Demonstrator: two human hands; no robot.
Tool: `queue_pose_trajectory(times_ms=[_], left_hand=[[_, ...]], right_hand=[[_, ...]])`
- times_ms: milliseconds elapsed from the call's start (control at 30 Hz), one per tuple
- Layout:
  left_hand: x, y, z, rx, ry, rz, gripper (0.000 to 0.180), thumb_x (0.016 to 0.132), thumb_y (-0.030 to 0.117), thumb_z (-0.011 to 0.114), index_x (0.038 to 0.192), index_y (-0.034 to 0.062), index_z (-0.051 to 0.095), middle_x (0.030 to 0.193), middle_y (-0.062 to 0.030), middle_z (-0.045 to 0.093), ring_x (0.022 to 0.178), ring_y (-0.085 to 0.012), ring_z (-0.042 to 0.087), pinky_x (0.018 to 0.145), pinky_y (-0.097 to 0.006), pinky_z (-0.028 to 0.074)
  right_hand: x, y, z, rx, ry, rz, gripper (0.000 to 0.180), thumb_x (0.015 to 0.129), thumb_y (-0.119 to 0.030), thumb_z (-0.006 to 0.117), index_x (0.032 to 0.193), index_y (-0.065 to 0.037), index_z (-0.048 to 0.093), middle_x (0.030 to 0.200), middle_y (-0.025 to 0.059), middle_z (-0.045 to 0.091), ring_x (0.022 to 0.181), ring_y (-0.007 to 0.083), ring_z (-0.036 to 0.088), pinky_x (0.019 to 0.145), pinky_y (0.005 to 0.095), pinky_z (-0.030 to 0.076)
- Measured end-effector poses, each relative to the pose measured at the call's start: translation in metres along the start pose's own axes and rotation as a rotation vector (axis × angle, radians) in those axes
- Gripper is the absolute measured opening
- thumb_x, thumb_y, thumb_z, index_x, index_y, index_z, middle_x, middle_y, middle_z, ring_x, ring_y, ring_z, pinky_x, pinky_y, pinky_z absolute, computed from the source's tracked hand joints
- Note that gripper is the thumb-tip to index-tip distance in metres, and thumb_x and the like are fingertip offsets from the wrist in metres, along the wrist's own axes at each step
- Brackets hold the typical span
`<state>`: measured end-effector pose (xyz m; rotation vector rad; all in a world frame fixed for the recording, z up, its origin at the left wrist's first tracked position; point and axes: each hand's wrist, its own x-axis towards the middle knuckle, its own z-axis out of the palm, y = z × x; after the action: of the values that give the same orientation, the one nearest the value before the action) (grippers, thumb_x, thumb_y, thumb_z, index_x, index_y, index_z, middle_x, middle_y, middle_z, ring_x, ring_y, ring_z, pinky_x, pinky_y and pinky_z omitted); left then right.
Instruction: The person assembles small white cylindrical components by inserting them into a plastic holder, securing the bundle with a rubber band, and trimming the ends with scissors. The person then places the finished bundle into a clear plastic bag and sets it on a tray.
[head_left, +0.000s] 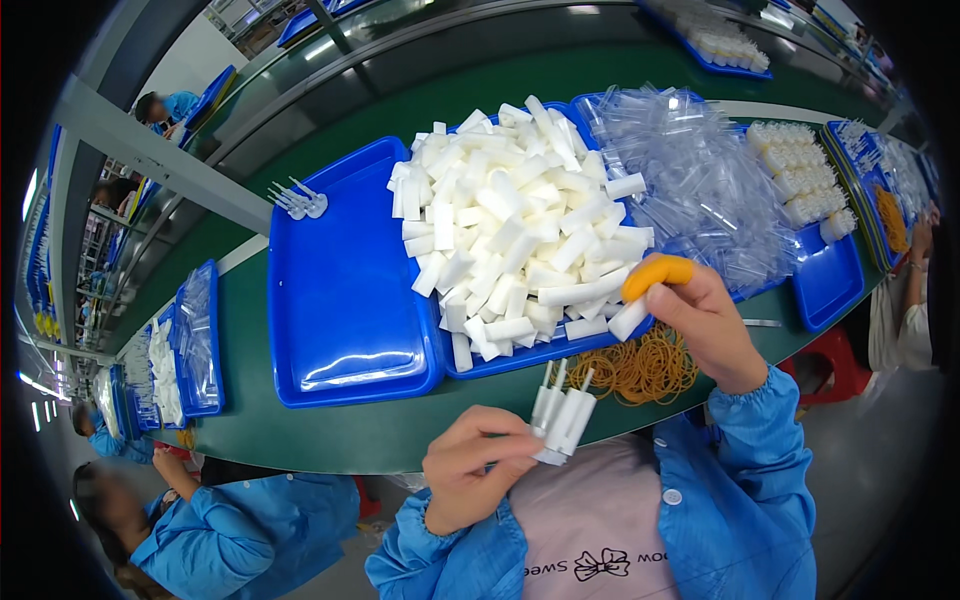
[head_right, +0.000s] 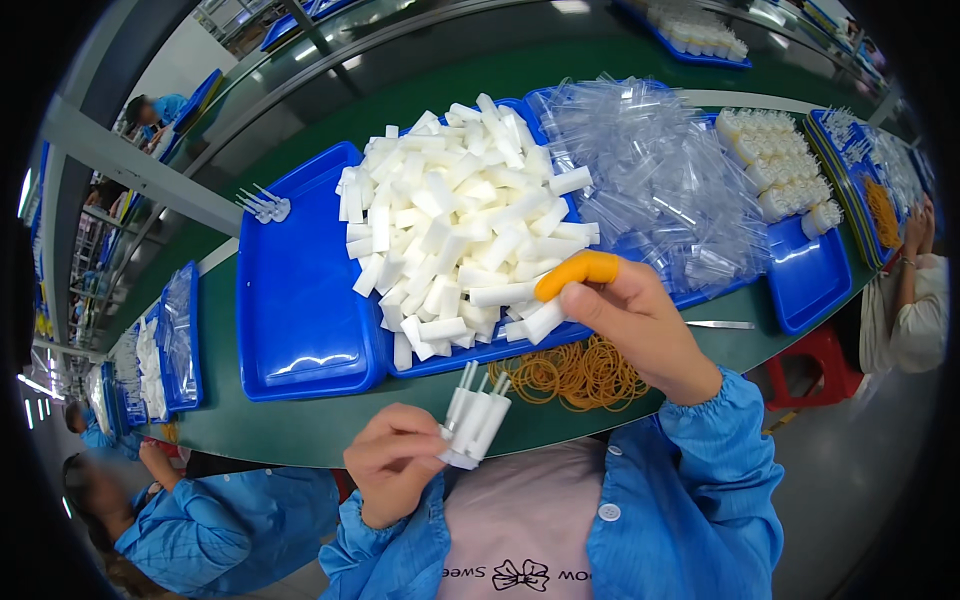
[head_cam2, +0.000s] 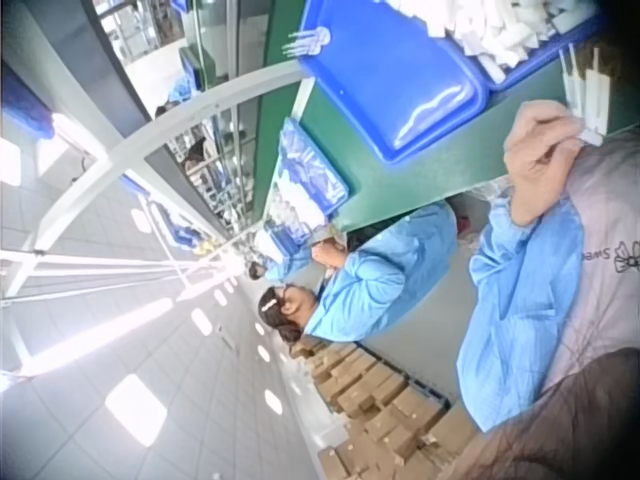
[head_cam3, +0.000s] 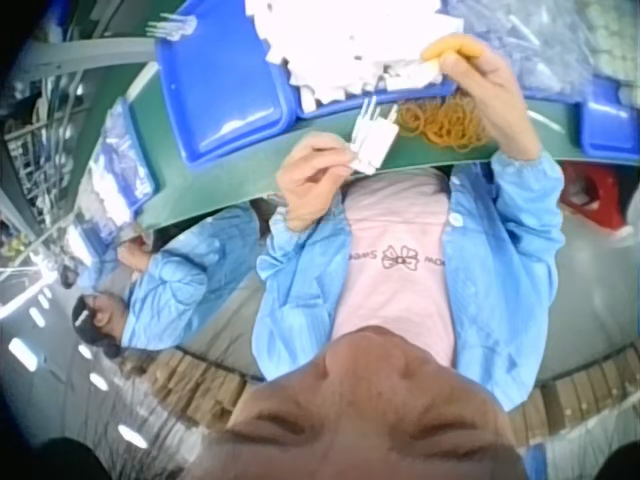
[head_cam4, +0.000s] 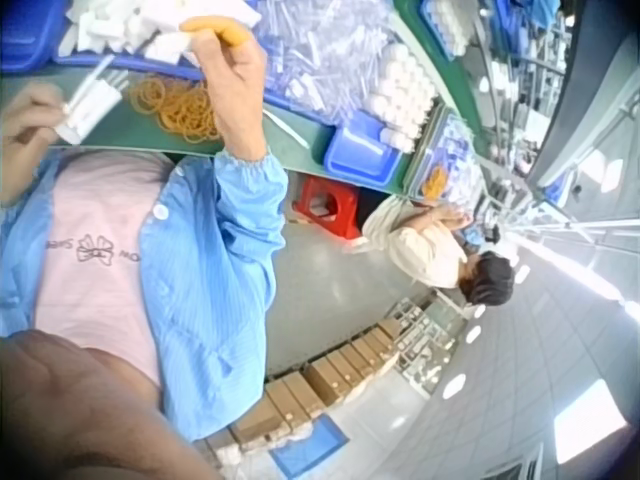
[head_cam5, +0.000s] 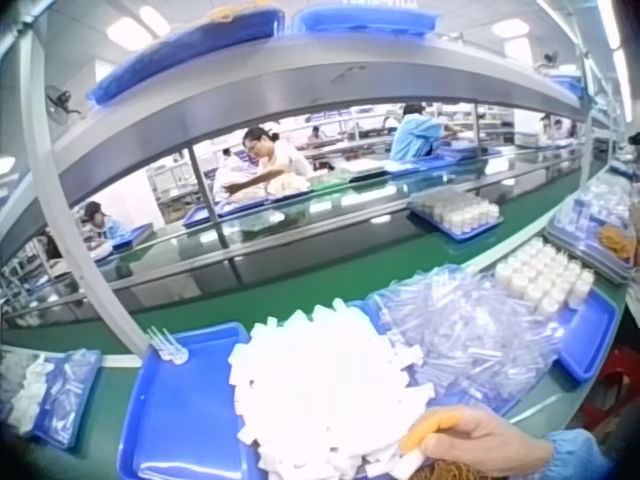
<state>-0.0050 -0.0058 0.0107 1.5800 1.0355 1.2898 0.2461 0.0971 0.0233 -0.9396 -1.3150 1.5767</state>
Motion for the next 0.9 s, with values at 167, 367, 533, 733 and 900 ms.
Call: queue_pose_trajectory(times_ms=[167,367,533,733,900], left_hand=[[0.004,0.004,0.006,0.091,-0.075,0.060,0.021,0.068,-0.004,0.073,0.087,0.0034,0.072,0.085,-0.0084,0.064,0.076,-0.0203,0.061,0.064,-0.029,0.048],[0.008,0.005,0.007,0.141,-0.105,0.103,0.023,0.062,-0.006,0.074,0.082,0.0056,0.072,0.080,-0.0068,0.064,0.072,-0.0195,0.060,0.061,-0.029,0.047],[0.012,0.004,0.002,0.151,-0.189,0.165,0.033,0.059,-0.004,0.070,0.090,0.0052,0.073,0.087,-0.0078,0.064,0.076,-0.0225,0.061,0.064,-0.030,0.048],[0.013,0.009,-0.002,0.212,-0.193,0.183,0.026,0.056,-0.004,0.075,0.079,0.0068,0.073,0.082,-0.0070,0.064,0.071,-0.0210,0.061,0.060,-0.030,0.048],[0.014,0.008,-0.002,0.223,-0.228,0.218,0.032,0.056,-0.003,0.072,0.087,0.0066,0.073,0.085,-0.0081,0.065,0.074,-0.0215,0.062,0.064,-0.029,0.050]], right_hand=[[0.003,0.006,0.007,-0.014,-0.170,0.075,0.024,0.092,-0.020,0.058,0.106,0.000,0.061,0.092,0.0016,0.060,0.088,0.0071,0.054,0.083,0.0226,0.042],[0.006,0.004,0.012,0.018,-0.141,0.150,0.024,0.089,-0.020,0.062,0.103,-0.001,0.060,0.086,-0.0012,0.057,0.083,0.0051,0.053,0.079,0.0213,0.042],[0.006,0.006,0.011,-0.021,-0.167,0.156,0.021,0.085,-0.016,0.066,0.100,-0.002,0.061,0.088,-0.0009,0.059,0.083,0.0057,0.054,0.078,0.0212,0.042],[0.008,0.004,0.007,-0.112,-0.203,0.056,0.018,0.082,-0.013,0.069,0.095,-0.003,0.063,0.090,0.0018,0.063,0.085,0.0077,0.056,0.078,0.0217,0.044],[0.003,-0.002,0.013,-0.106,-0.334,0.148,0.017,0.080,-0.013,0.072,0.091,-0.003,0.065,0.088,0.0017,0.063,0.085,0.0079,0.056,0.076,0.0232,0.044]])
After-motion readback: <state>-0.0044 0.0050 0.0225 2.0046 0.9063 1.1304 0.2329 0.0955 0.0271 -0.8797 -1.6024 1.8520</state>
